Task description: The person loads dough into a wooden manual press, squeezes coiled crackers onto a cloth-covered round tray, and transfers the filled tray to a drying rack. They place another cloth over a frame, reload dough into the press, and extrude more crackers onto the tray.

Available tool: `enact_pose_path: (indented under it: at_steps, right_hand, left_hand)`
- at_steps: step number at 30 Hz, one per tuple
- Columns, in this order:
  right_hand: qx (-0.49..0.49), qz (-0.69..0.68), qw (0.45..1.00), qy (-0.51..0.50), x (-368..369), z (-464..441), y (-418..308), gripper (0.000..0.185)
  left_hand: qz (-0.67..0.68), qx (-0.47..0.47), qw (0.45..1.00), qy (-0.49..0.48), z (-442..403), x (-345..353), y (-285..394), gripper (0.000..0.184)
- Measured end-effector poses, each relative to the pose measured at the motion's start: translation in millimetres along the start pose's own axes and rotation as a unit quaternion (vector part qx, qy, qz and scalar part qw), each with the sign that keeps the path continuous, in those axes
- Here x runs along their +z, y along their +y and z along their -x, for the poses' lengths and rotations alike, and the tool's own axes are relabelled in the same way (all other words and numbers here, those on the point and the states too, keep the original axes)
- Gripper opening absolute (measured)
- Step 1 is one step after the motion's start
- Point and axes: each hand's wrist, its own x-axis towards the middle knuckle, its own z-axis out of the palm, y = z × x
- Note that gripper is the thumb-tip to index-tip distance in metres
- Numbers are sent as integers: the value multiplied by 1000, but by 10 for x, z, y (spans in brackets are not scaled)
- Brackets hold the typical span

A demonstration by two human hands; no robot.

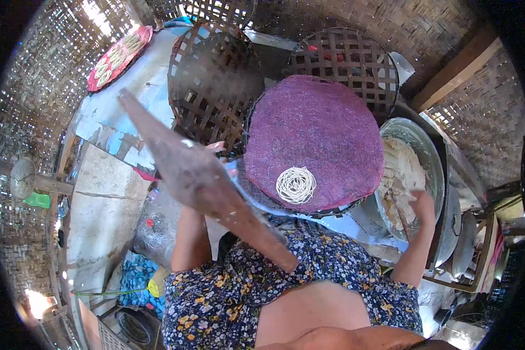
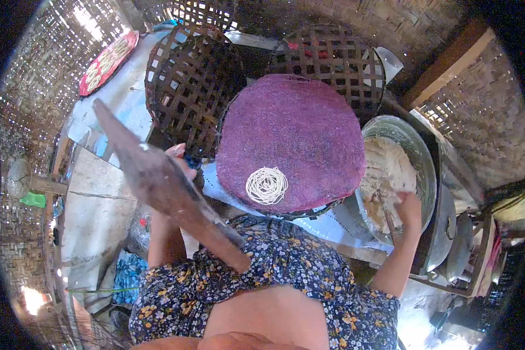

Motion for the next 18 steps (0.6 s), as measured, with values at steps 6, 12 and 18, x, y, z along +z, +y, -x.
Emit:
enact_pose_path:
  at_steps: [6,12,18]
  right_hand:
    - [-372,-441,808,-117,-313,604,-1600,65]
    - [-311,-549,666,-398,-134,800,-2319,76]
    - [-197,-551,630,-510,-398,709,-2351,68]
  left_hand:
    - [-214,-99,971,-26,-337,703,426,47]
    - [-211,93,959,-166,-680,1015,431,50]
    - [610,-76,771,-164,-1435,556,684,66]
